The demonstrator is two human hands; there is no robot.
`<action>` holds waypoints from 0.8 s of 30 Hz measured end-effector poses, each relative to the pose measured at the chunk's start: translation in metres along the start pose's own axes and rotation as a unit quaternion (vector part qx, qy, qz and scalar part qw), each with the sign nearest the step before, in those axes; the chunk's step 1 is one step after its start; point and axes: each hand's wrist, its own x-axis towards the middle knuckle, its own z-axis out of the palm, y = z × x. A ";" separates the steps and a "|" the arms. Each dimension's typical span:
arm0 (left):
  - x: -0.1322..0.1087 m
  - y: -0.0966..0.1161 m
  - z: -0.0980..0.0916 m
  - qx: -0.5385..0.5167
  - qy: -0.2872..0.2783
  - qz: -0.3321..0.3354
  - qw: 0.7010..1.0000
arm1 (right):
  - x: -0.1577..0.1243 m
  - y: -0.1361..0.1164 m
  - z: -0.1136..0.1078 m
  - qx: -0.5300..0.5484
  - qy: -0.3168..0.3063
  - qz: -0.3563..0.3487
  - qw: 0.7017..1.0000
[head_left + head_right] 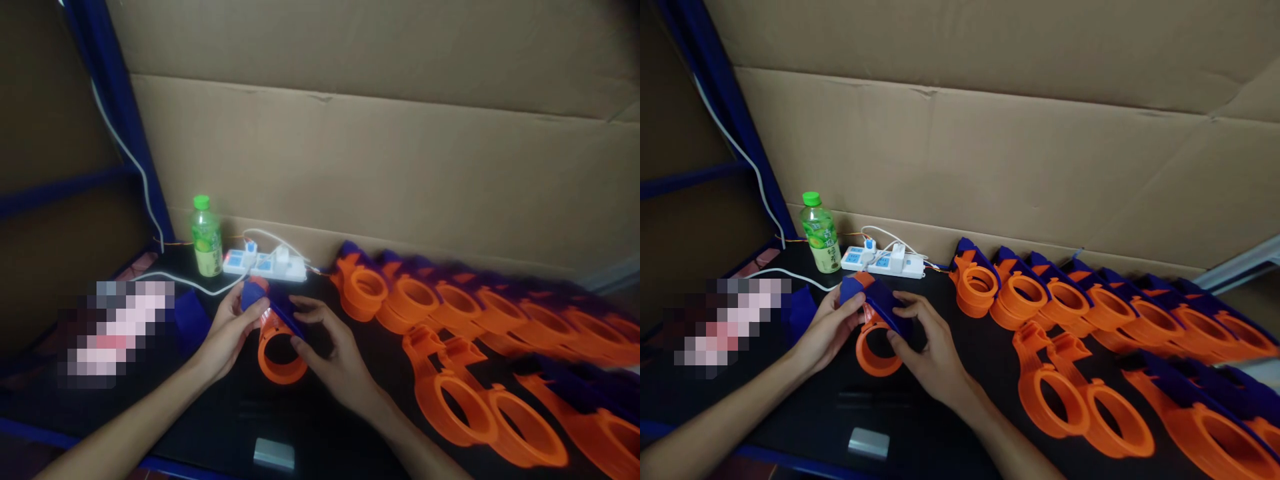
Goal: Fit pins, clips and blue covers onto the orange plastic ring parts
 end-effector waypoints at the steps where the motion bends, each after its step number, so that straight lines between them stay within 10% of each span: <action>1: 0.000 0.000 0.000 0.000 -0.002 0.004 1.000 | 0.000 0.000 0.001 0.004 0.002 0.002 1.000; 14: -0.006 -0.004 -0.003 -0.025 0.004 -0.003 1.000 | -0.002 -0.013 0.001 0.118 0.013 0.078 0.990; 24: -0.021 0.002 0.008 -0.008 -0.118 0.012 0.993 | 0.005 -0.015 0.006 0.294 0.055 0.246 0.922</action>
